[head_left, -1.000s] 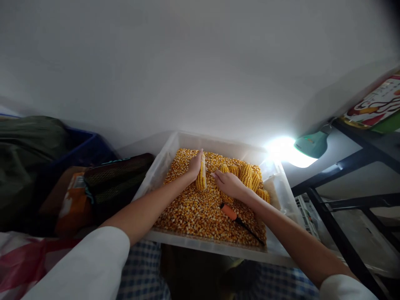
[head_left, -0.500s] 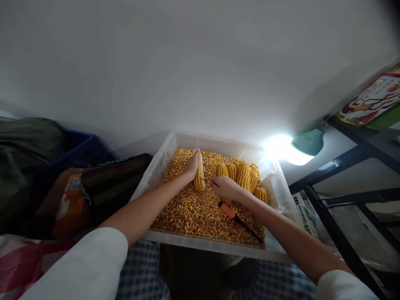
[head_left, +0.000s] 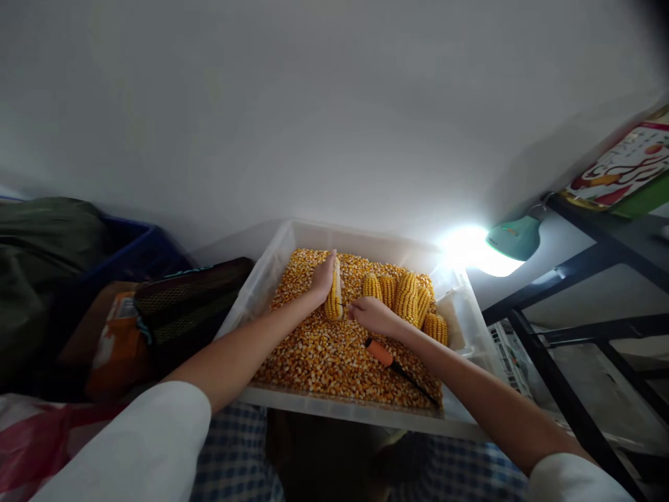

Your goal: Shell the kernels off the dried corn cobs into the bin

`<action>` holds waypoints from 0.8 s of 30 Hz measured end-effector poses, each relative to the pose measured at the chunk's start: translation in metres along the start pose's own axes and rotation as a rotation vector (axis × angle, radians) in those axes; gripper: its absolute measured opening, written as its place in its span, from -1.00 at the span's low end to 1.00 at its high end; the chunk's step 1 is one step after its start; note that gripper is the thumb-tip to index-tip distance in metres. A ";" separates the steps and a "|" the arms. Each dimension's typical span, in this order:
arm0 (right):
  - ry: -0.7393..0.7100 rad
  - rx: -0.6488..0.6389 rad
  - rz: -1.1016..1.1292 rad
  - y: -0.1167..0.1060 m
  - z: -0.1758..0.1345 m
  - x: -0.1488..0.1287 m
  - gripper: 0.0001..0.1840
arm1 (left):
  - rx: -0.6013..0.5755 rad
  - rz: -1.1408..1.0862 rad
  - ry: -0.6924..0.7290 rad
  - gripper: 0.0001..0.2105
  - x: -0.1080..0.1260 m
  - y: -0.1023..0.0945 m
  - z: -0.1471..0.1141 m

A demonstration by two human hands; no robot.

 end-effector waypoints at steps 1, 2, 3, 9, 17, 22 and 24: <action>0.015 0.000 0.013 0.002 0.000 0.001 -0.60 | 0.005 0.014 0.013 -0.54 0.001 0.000 -0.001; 0.028 0.003 0.021 0.003 0.001 0.001 -0.60 | 0.016 0.029 0.031 -0.55 0.001 0.000 -0.002; 0.035 0.008 0.026 0.005 0.001 0.002 -0.60 | 0.033 0.043 0.056 -0.55 0.002 0.001 -0.004; 0.037 0.014 -0.011 0.015 0.004 0.004 -0.62 | 0.118 0.157 0.194 -0.54 0.008 0.005 -0.019; 0.036 -0.002 -0.050 0.019 0.004 0.002 -0.59 | 0.110 0.247 0.215 -0.56 0.011 0.008 -0.024; -0.011 -0.091 -0.020 0.010 0.002 0.003 -0.69 | 0.009 0.319 0.320 -0.58 0.013 0.020 -0.041; -0.038 -0.145 0.001 0.007 0.003 0.004 -0.71 | -0.059 0.350 0.420 -0.61 0.014 0.026 -0.047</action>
Point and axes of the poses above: each hand's wrist, its own z-axis towards the middle knuckle, its own y-axis out of the palm, x = y × z, the point moved 4 cm from there along z, towards the middle knuckle, and after that the axes turned 1 degree about -z, right-handed, at the moved point
